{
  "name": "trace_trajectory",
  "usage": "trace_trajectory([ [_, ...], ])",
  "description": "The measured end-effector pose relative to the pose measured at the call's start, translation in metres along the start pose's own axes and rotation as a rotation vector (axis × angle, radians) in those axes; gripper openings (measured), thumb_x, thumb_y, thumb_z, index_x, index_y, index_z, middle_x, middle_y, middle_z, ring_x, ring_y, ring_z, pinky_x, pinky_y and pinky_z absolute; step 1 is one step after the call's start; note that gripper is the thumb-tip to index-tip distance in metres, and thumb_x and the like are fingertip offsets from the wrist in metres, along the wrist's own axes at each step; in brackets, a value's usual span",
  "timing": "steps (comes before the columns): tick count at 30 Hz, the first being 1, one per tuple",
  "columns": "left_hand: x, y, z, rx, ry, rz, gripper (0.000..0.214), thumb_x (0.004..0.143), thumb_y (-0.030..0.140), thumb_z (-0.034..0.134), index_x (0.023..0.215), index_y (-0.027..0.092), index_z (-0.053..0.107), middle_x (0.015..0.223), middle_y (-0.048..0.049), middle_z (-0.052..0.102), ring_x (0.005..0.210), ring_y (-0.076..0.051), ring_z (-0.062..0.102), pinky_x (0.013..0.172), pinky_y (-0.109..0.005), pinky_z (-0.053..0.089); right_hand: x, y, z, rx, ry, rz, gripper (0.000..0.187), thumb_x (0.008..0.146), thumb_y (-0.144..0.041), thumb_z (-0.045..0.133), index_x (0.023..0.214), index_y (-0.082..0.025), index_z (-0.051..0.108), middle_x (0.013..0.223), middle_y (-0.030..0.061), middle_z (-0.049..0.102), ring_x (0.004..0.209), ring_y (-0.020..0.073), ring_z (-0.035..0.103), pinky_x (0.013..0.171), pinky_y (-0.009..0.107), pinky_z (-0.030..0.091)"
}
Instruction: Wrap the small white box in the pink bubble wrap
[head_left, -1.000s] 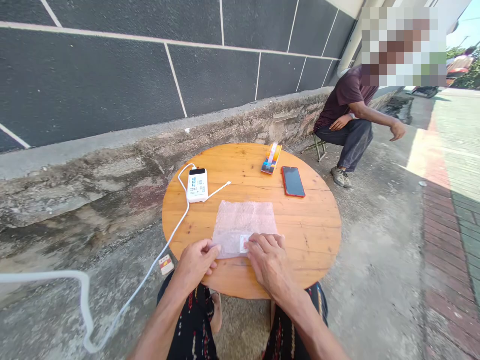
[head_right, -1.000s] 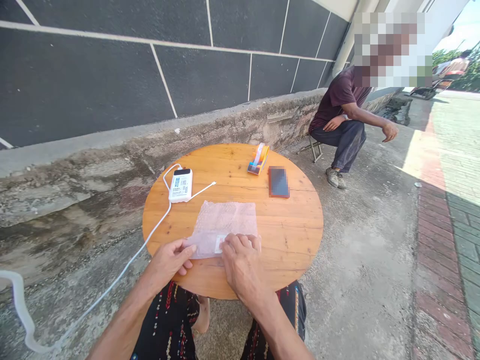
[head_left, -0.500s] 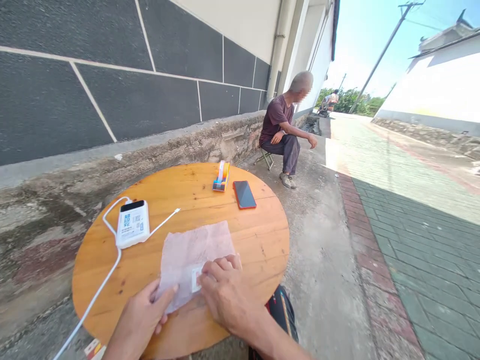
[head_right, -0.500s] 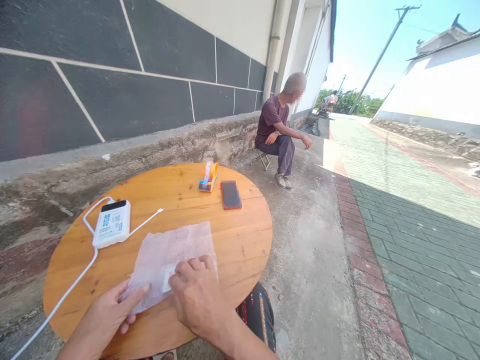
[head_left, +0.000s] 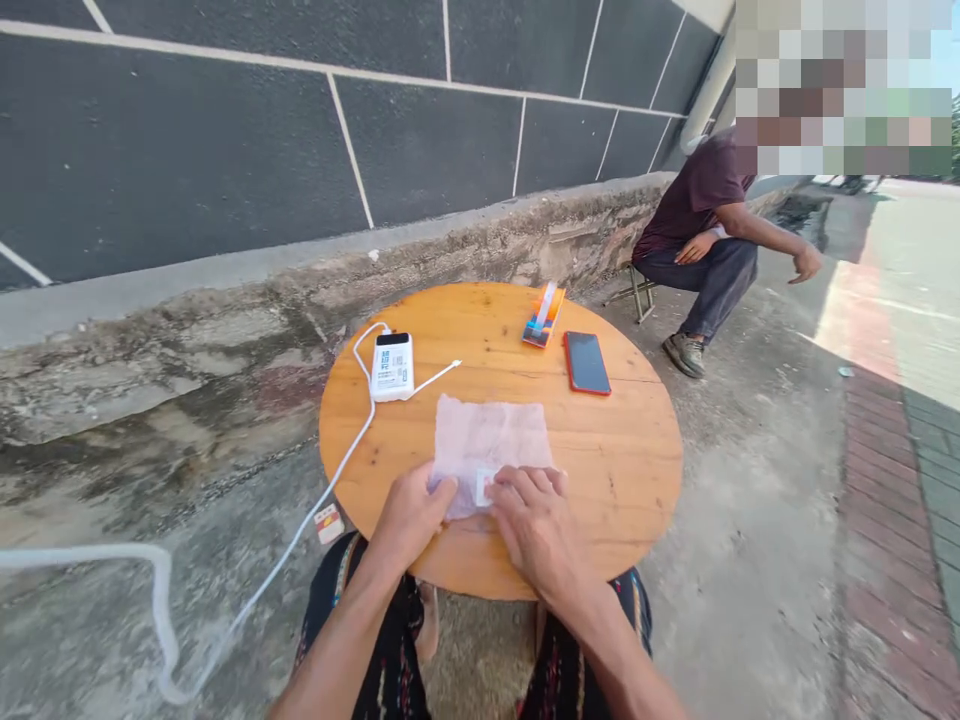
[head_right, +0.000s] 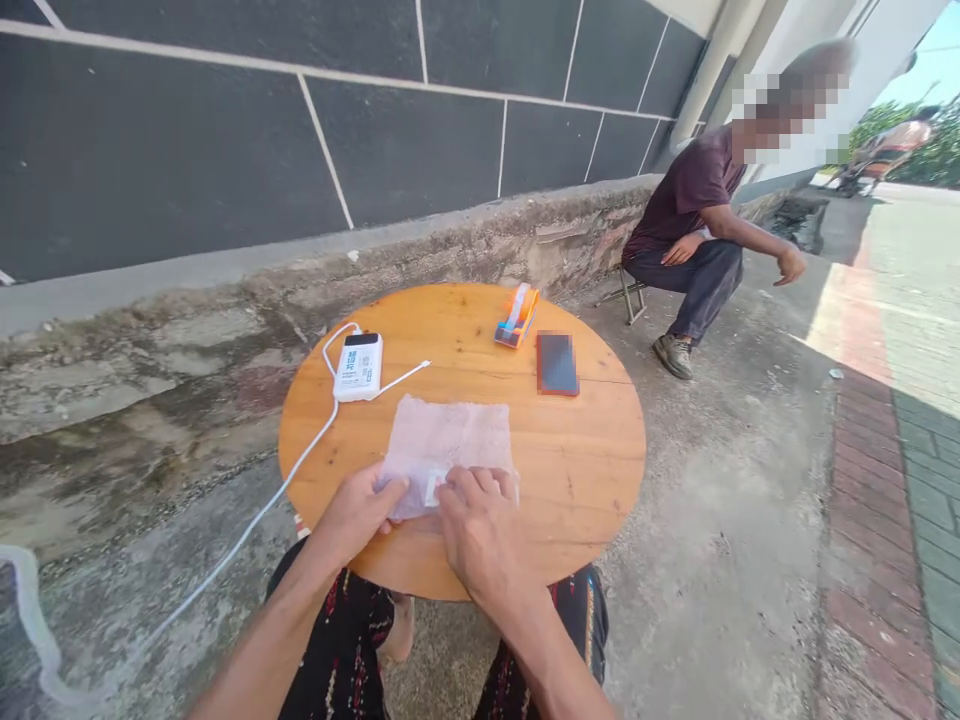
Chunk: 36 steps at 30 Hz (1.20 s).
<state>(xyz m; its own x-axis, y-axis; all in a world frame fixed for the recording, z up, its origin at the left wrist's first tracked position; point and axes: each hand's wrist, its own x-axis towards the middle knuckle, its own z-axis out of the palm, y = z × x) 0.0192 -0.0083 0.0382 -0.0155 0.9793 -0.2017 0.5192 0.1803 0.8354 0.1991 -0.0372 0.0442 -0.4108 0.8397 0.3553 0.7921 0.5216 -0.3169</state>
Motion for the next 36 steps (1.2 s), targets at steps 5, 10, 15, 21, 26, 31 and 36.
trace_trajectory([
  [5, 0.000, -0.002, 0.001, -0.084, -0.024, -0.007, 0.028, 0.078, 0.042, 0.052, 0.077, 0.015, 0.061, 0.056, 0.0022, 0.060, 0.040, -0.011, 0.052, 0.043, -0.021, 0.041, 0.001, 0.001, 0.003, -0.015, 0.018, -0.010, 0.018, 0.089, -0.013, 0.050, 0.099, -0.022, 0.061, 0.104, 0.0044, 0.062, 0.093, 0.0206, 0.051, 0.086, 0.038, 0.032],
  [10, 0.003, -0.004, 0.004, -0.036, -0.021, 0.058, 0.025, 0.078, 0.038, 0.052, 0.073, 0.016, 0.062, 0.059, 0.0011, 0.061, 0.049, -0.013, 0.053, 0.045, -0.020, 0.038, 0.001, 0.001, 0.004, -0.041, 0.017, -0.010, 0.018, 0.089, -0.013, 0.051, 0.100, -0.022, 0.061, 0.107, 0.0044, 0.062, 0.095, 0.0212, 0.051, 0.085, 0.039, 0.032],
  [15, 0.004, 0.001, 0.009, 0.157, 0.055, 0.133, 0.016, 0.076, 0.029, 0.051, 0.074, 0.018, 0.062, 0.065, 0.0000, 0.064, 0.061, -0.014, 0.056, 0.056, -0.023, 0.037, 0.004, -0.002, 0.000, -0.075, -0.029, -0.025, 0.018, 0.089, -0.013, 0.050, 0.101, -0.021, 0.060, 0.114, 0.0051, 0.061, 0.097, 0.0215, 0.051, 0.086, 0.040, 0.032],
  [21, 0.002, 0.010, 0.018, 0.406, 0.141, 0.078, 0.008, 0.073, 0.025, 0.051, 0.071, 0.020, 0.057, 0.067, -0.0025, 0.064, 0.064, -0.017, 0.056, 0.056, -0.025, 0.031, 0.009, -0.003, -0.006, -0.127, -0.097, -0.054, 0.021, 0.090, -0.012, 0.048, 0.106, -0.021, 0.059, 0.110, 0.0062, 0.062, 0.097, 0.0228, 0.051, 0.086, 0.041, 0.032],
  [26, 0.001, 0.010, 0.016, 0.193, 0.101, 0.117, 0.009, 0.074, 0.025, 0.051, 0.069, 0.019, 0.056, 0.065, 0.0016, 0.061, 0.061, -0.013, 0.053, 0.056, -0.022, 0.033, 0.012, -0.006, -0.008, -0.160, -0.136, -0.053, 0.030, 0.089, -0.012, 0.049, 0.115, -0.025, 0.056, 0.114, 0.0068, 0.058, 0.098, 0.0234, 0.049, 0.083, 0.040, 0.031],
  [31, -0.005, 0.006, 0.011, -0.117, -0.039, 0.081, 0.013, 0.073, 0.025, 0.051, 0.076, 0.017, 0.061, 0.068, 0.0028, 0.063, 0.061, -0.012, 0.056, 0.052, -0.019, 0.038, 0.014, -0.008, -0.010, -0.173, -0.154, -0.046, 0.028, 0.088, -0.013, 0.050, 0.112, -0.025, 0.058, 0.112, 0.0059, 0.058, 0.096, 0.0233, 0.049, 0.082, 0.040, 0.032],
  [36, -0.009, 0.008, 0.012, -0.245, -0.029, 0.038, 0.018, 0.074, 0.029, 0.055, 0.084, 0.016, 0.062, 0.067, 0.0013, 0.064, 0.054, -0.012, 0.057, 0.048, -0.019, 0.042, 0.014, -0.007, -0.011, -0.152, -0.143, -0.051, 0.025, 0.087, -0.012, 0.049, 0.107, -0.024, 0.059, 0.110, 0.0065, 0.059, 0.095, 0.0233, 0.050, 0.081, 0.040, 0.033],
])
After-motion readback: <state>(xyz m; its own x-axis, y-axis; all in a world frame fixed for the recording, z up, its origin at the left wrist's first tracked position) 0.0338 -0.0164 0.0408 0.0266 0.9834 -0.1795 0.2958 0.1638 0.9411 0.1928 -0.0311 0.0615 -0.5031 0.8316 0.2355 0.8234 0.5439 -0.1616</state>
